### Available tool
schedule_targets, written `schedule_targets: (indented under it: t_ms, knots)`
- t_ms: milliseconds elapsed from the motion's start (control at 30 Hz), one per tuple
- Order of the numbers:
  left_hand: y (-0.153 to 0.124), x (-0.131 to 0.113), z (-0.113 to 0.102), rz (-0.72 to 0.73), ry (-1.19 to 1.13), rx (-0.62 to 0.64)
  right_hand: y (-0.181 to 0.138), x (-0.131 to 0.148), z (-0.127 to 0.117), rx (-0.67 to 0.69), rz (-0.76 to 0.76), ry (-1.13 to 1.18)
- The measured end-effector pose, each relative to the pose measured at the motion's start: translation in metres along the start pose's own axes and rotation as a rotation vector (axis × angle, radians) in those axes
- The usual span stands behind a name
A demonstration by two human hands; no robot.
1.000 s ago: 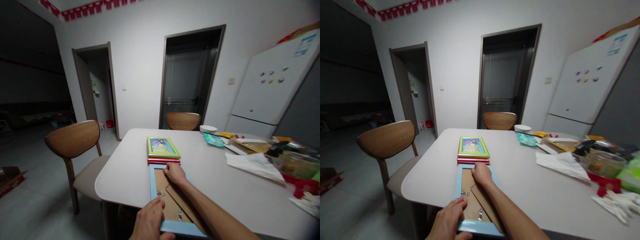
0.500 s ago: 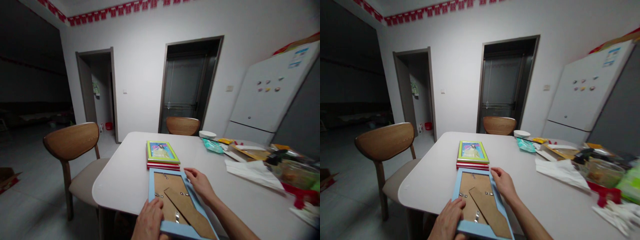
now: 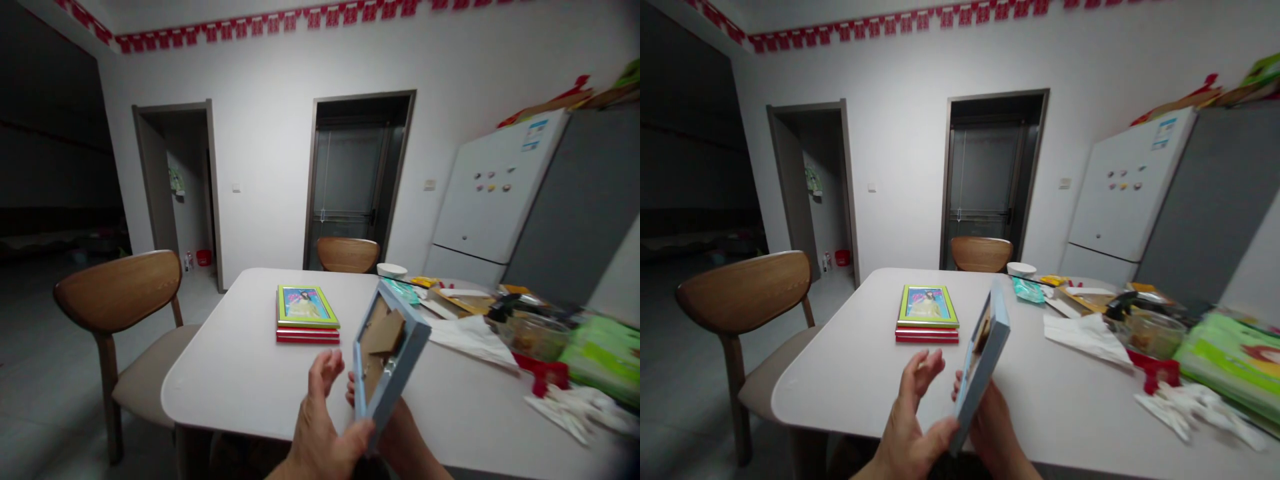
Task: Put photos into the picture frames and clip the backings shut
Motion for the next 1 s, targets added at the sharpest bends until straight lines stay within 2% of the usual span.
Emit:
schedule_targets:
  t_ms: [67, 167, 267, 333, 400, 467, 533, 667, 833, 1000]
  knots:
    - [0.014, -0.013, 0.001, 0.012, -0.051, 0.023, 0.014, 0.014, -0.019, -0.069, 0.006, -0.004]
    - [0.030, -0.024, 0.008, 0.002, -0.183, 0.159, 0.033, 0.038, -0.052, -0.112, -0.025, -0.115]
    - [0.036, -0.018, 0.021, -0.056, -0.324, 0.260, 0.050, 0.060, -0.082, -0.144, -0.056, -0.360]
    - [0.039, -0.006, 0.033, -0.086, -0.375, 0.283, 0.063, 0.072, -0.099, -0.155, -0.064, -0.547]
    - [0.043, 0.011, 0.044, -0.137, -0.287, 0.276, 0.077, 0.080, -0.112, -0.142, -0.113, -0.804]
    - [0.050, 0.032, 0.053, -0.216, -0.088, 0.257, 0.092, 0.085, -0.123, -0.122, -0.176, -1.062]
    - [0.057, 0.050, 0.060, -0.278, 0.059, 0.240, 0.107, 0.084, -0.131, -0.107, -0.204, -1.223]
    - [0.070, 0.071, 0.065, -0.345, 0.275, 0.204, 0.130, 0.074, -0.139, -0.097, -0.210, -1.345]
    - [0.074, 0.075, 0.063, -0.350, 0.538, 0.184, 0.142, 0.060, -0.141, -0.104, -0.222, -1.472]
    - [0.074, 0.077, 0.045, -0.277, 0.652, 0.180, 0.142, 0.059, -0.136, -0.087, -0.211, -1.539]
Point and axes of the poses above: each hand's wrist, its own y-axis towards the middle knuckle, its own z-axis out of the palm, x = y × z, the point moved 1 cm from there along y, towards the middle knuckle, and after that the axes turned 9 degrees about -z, right-handed, at the moved point
